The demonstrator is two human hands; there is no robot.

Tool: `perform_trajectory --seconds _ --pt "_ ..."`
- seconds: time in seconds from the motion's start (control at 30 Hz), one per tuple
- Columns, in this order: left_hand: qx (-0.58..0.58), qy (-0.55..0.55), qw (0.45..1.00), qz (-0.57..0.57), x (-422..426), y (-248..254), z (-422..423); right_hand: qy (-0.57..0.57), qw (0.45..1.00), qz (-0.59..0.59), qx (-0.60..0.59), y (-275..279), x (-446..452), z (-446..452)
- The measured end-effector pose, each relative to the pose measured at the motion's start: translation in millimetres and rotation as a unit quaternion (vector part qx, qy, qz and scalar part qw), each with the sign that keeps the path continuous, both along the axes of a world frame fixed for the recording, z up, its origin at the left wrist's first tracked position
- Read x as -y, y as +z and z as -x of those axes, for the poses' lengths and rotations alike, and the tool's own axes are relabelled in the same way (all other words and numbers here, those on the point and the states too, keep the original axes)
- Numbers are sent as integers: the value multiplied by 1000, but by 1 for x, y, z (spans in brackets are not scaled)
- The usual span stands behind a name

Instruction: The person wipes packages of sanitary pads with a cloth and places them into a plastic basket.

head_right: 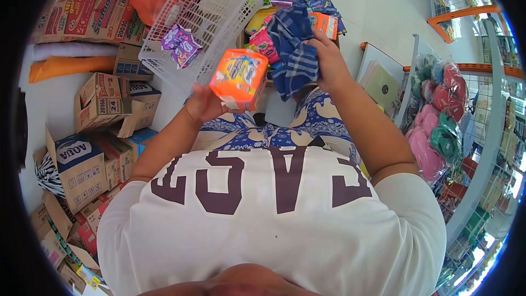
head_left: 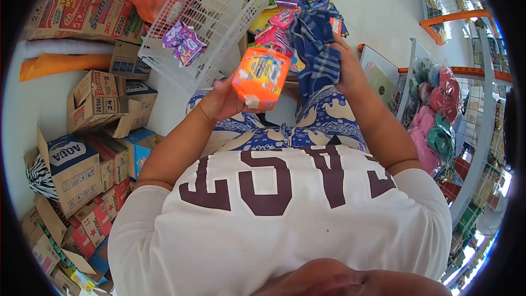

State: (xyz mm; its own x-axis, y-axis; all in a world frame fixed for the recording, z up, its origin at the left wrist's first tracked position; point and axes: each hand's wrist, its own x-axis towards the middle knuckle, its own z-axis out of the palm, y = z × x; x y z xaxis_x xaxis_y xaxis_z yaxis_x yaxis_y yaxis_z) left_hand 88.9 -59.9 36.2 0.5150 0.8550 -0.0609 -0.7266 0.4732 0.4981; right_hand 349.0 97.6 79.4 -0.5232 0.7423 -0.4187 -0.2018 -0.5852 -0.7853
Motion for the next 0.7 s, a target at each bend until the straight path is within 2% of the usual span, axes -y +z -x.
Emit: perform_trajectory --seconds 0.03,0.07,0.1,0.13,0.2,0.27,0.3,0.33,0.37,0.4,0.43,0.5,0.53,0.57,0.63,0.67,0.7 --pt "-1 0 1000 -2 1 4 -3 31 995 39 -86 5 0 0" --pt "1 35 999 41 1 7 -8 86 995 31 -26 11 9 0" --pt "3 71 994 83 0 10 -13 86 996 28 -27 1 19 2" --pt "3 71 994 81 0 11 -15 171 981 -74 53 -21 31 3" --pt "-46 74 993 75 -1 12 -18 250 943 -175 133 -25 54 11" --pt "-83 81 991 74 3 25 -20 242 897 -324 180 -3 72 19" --pt "-119 89 986 74 4 30 -20 241 897 -325 180 5 69 17" --pt "-121 89 986 71 5 31 -21 240 925 -245 162 12 61 15" --pt "15 120 986 116 5 31 -22 237 947 -163 143 15 56 14" --pt "150 149 965 159 6 32 -23 146 972 -129 134 13 55 15" --pt "149 148 965 158 8 35 -23 144 972 -130 133 14 52 15" --pt "152 129 967 158 12 42 -23 -38 992 15 123 21 48 15" --pt "155 121 962 187 8 43 -28 -90 981 -90 144 11 52 16" --pt "155 120 963 185 8 45 -32 -91 981 -93 143 7 58 20" --pt "187 80 970 135 11 49 -38 -176 902 -352 178 7 77 29" --pt "149 116 962 197 12 53 -44 -178 888 -384 179 11 88 35" --pt "148 118 962 196 11 59 -47 -177 888 -385 177 10 96 30"
